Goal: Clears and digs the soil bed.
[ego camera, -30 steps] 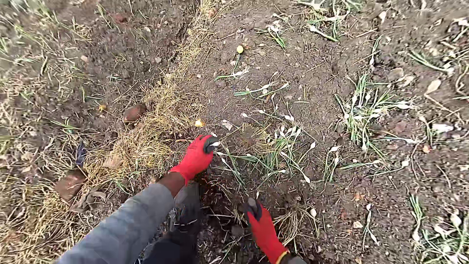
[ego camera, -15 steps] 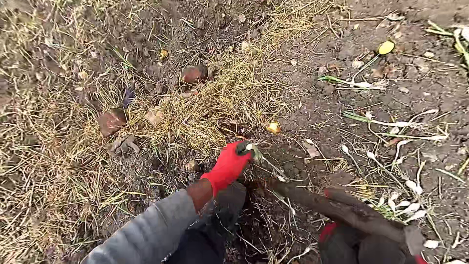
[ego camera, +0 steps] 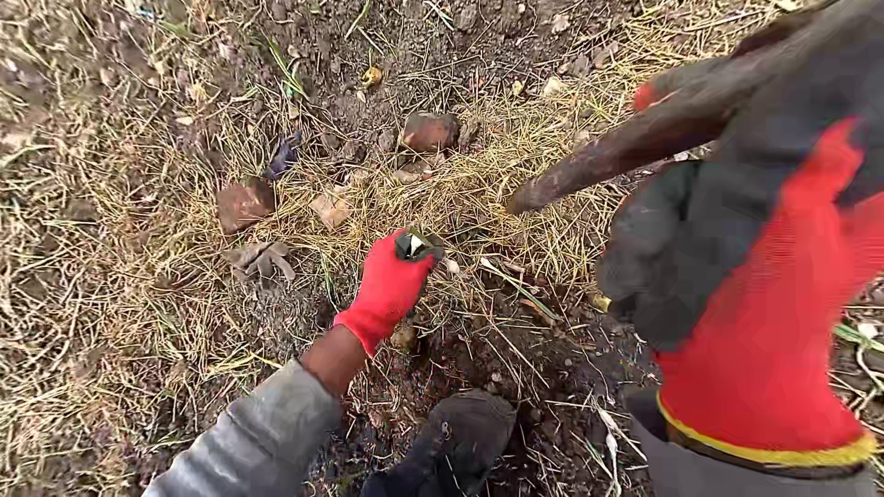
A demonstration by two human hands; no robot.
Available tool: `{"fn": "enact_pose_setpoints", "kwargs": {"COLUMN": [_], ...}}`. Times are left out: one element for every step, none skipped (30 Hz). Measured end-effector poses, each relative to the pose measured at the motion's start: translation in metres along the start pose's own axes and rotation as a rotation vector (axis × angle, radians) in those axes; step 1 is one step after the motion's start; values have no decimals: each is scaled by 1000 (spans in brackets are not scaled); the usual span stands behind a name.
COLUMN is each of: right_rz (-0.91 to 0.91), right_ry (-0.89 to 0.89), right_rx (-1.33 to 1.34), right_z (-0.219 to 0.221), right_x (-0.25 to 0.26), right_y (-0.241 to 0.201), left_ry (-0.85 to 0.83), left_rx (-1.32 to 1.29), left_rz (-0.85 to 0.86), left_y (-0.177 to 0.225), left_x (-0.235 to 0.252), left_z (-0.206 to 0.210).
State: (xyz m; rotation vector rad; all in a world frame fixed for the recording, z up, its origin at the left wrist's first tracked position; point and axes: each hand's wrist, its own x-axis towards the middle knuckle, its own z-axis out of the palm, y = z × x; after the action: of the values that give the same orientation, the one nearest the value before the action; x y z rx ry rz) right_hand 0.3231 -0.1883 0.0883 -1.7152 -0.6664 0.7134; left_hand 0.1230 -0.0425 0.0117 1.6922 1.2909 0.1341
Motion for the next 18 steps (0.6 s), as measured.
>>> {"fn": "enact_pose_setpoints", "kwargs": {"right_rz": [136, 252, 345, 400, 420, 420, 370, 302, 262, 239, 230, 250, 279, 284, 305, 332, 366, 416], "right_ry": [-58, -136, -199, -218, -172, -92, 11, 73, 65, 26, -33, -66, -78, -81, -88, -89, -77, -56], "right_rx": [-202, -296, -333, -328, -271, -175, -50, 80, 132, 96, 12, -80, -156, -212, -242, -248, -229, -188], "right_z": [37, 66, 77, 73, 60, 40, 22, 5, -12, -25, -31, -27, -20, -13, -10, -8, -9, -12], "right_x": [0, -6, -20, -30, -39, -52, -65, -78, -96, -115, -130, -141, -152, -160, -164, -161, -157, -156], "right_y": [38, 77, 105, 116, 111, 97, 83, 72, 61, 56, 60, 74, 92, 106, 110, 109, 101, 86], "left_ry": [28, 36, 11, -60, -165, -275, -349, -374, -347, -294, -227, -156, -91, -46, -15, -2, -17, -86], "left_rx": [52, 141, 242, 345, 452, 541, 584, 580, 544, 509, 499, 503, 512, 511, 519, 533, 565, 623], "left_rz": [59, 119, 165, 190, 196, 167, 120, 79, 47, 37, 43, 68, 118, 176, 252, 334, 405, 421], "left_y": [16, 29, 36, 34, 21, -2, -26, -39, -42, -40, -34, -28, -23, -15, -6, 4, 14, 21], "left_x": [14, 25, 31, 36, 38, 32, 25, 21, 15, 7, 5, 7, 7, 6, 6, 6, 6, 3], "left_z": [-3, 1, 12, 29, 51, 72, 85, 89, 84, 73, 57, 42, 30, 22, 18, 20, 27, 38]}}
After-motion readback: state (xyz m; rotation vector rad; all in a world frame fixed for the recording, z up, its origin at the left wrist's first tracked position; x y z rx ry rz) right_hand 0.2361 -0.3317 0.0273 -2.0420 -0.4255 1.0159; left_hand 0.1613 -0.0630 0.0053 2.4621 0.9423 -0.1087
